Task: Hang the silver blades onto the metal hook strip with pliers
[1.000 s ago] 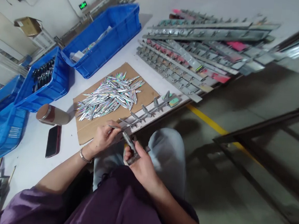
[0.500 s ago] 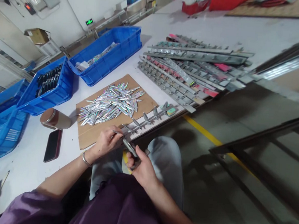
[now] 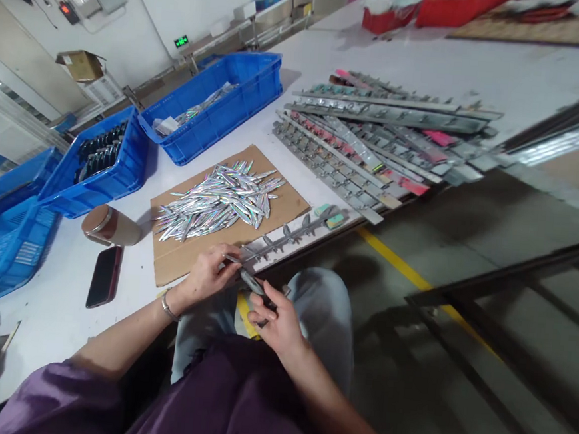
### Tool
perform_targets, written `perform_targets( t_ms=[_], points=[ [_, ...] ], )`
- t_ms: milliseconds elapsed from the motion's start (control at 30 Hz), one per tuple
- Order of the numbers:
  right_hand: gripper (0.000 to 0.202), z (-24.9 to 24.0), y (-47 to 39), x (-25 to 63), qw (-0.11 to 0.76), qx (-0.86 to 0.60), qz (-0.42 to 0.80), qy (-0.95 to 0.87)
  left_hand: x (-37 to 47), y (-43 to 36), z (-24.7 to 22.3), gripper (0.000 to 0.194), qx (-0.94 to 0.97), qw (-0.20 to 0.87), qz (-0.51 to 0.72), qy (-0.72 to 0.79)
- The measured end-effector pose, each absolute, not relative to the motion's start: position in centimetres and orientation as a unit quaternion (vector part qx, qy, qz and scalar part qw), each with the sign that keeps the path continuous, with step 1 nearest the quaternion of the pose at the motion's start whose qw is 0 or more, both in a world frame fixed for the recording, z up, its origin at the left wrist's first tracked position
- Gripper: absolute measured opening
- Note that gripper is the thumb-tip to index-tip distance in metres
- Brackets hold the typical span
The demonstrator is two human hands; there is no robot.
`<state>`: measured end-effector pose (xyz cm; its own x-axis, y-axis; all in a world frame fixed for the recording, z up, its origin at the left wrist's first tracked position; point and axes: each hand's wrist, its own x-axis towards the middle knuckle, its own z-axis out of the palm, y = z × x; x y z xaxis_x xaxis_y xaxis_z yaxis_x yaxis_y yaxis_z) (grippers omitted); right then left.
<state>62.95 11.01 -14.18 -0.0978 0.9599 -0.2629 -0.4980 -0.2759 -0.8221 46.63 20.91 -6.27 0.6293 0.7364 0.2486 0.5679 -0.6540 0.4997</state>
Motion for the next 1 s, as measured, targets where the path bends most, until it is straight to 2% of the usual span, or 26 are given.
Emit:
perform_targets(
  t_ms=[67,133,200,267,333,400,467,533,600,667,733,800,900,1000],
  points=[
    [0.038,-13.8,10.8,63.7,0.533,-0.464,0.609,-0.361,46.6,20.9,-6.1,0.021,0.882,0.197,0.223,0.366],
    [0.033,-12.8,10.4,64.6,0.489,-0.539,0.430,-0.534,46.7,20.8,-5.9,0.024,0.882,0.208,0.222,0.359],
    [0.033,-11.3,10.1,65.1,0.363,-0.571,0.214,-0.705,46.7,20.8,-5.8,0.027,0.882,0.218,0.217,0.356],
    [0.039,-9.8,10.0,64.9,0.220,-0.568,0.048,-0.792,46.8,20.9,-5.7,0.033,0.881,0.229,0.214,0.355],
    [0.044,-8.8,10.1,64.3,0.131,-0.563,-0.040,-0.815,46.9,21.1,-5.7,0.038,0.878,0.247,0.211,0.352],
    [0.045,-8.5,10.2,63.7,0.100,-0.567,-0.066,-0.815,46.9,21.3,-5.7,0.036,0.877,0.263,0.206,0.344],
    [0.046,-9.0,10.4,63.6,0.118,-0.579,-0.031,-0.806,47.0,21.6,-5.6,0.032,0.878,0.272,0.207,0.334],
    [0.043,-10.1,10.6,64.0,0.200,-0.589,0.082,-0.779,47.0,21.8,-5.7,0.029,0.878,0.275,0.212,0.329],
    [0.035,-11.6,10.8,64.5,0.340,-0.568,0.274,-0.698,47.1,21.8,-5.9,0.029,0.878,0.275,0.211,0.329],
    [0.030,-13.1,11.1,64.7,0.480,-0.501,0.484,-0.533,47.2,21.6,-6.3,0.029,0.879,0.273,0.208,0.332],
    [0.034,-14.2,11.1,64.4,0.559,-0.414,0.628,-0.349,47.2,21.3,-6.6,0.029,0.879,0.269,0.209,0.333],
    [0.038,-14.7,11.0,63.8,0.585,-0.357,0.689,-0.235,47.0,21.2,-6.5,0.032,0.880,0.269,0.212,0.329],
    [0.040,-14.3,10.6,63.4,0.583,-0.353,0.708,-0.185,45.6,22.3,-5.3,0.044,0.889,0.289,0.179,0.308],
    [0.043,-13.6,10.3,63.5,0.572,-0.371,0.710,-0.176,43.6,25.2,-3.5,0.037,0.871,0.217,0.170,0.406]
  ],
)
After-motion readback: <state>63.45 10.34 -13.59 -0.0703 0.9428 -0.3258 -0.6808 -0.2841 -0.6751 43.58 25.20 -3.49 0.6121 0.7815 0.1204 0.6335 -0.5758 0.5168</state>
